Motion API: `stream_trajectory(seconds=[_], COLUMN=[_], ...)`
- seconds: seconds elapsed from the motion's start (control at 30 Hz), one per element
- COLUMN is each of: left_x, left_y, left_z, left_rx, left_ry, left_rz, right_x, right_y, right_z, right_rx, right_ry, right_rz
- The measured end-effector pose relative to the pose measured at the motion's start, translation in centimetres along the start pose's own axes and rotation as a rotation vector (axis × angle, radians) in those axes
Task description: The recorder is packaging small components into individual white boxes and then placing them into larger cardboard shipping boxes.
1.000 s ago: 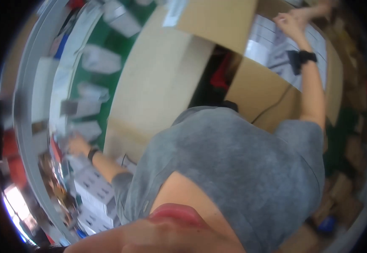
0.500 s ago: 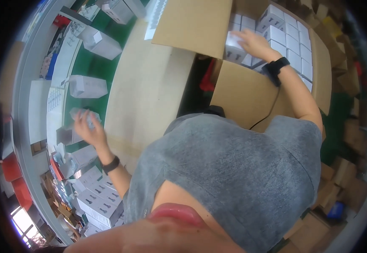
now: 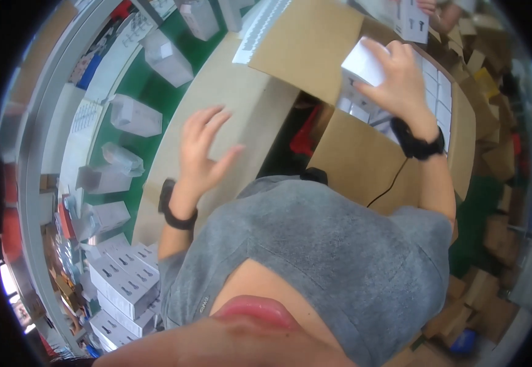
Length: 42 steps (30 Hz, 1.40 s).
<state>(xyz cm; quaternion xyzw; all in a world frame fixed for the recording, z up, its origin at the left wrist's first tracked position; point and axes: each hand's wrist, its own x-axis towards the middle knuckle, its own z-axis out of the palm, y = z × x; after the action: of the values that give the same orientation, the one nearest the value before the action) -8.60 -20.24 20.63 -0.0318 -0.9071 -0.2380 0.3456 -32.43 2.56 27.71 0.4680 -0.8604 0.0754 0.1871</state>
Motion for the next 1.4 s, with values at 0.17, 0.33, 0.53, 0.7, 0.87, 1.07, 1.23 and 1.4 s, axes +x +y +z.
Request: stream_trajectory(seconds=[0.17, 0.33, 0.53, 0.7, 0.87, 1.07, 1.23, 1.4], left_x=[2.8, 1.0, -3.9, -5.2, -6.4, -8.0, -9.7, -10.7], left_y=[5.5, 3.1, 0.0, -0.8, -1.7, -3.1, -4.0, -5.5], left_z=[3.1, 1.1, 0.0, -0.1, 0.3, -1.1, -0.2, -0.1], left_rx=[0.022, 0.063, -0.974, -1.173, -1.200, -1.120, -0.875, -0.468], left_ry=[0.010, -0.240, -0.513, -0.683, -0.717, -0.395, -0.090, -0.090], left_rz=[-0.049, -0.256, -0.519, -0.547, -0.485, -0.418, -0.483, -0.414], right_x=[-0.5, -0.3, -0.8, -2.2, -1.0, 1.2, -0.7, 2.7], right_y=[-8.2, -9.6, -12.8, -13.6, -11.6, -10.7, -17.4, -19.8], right_z=[-1.6, 0.6, 1.2, 1.2, 2.5, 5.6, 7.3, 12.4], right_rx=[0.650, 1.146, 0.771, 0.859, 0.916, 1.768, 1.252, 1.340], right_ry=[0.095, -0.737, -0.227, -0.316, -0.813, -0.447, -0.118, -0.583], right_rz=[0.000, 0.324, -0.690, -0.746, -0.450, -0.080, -0.294, -0.013])
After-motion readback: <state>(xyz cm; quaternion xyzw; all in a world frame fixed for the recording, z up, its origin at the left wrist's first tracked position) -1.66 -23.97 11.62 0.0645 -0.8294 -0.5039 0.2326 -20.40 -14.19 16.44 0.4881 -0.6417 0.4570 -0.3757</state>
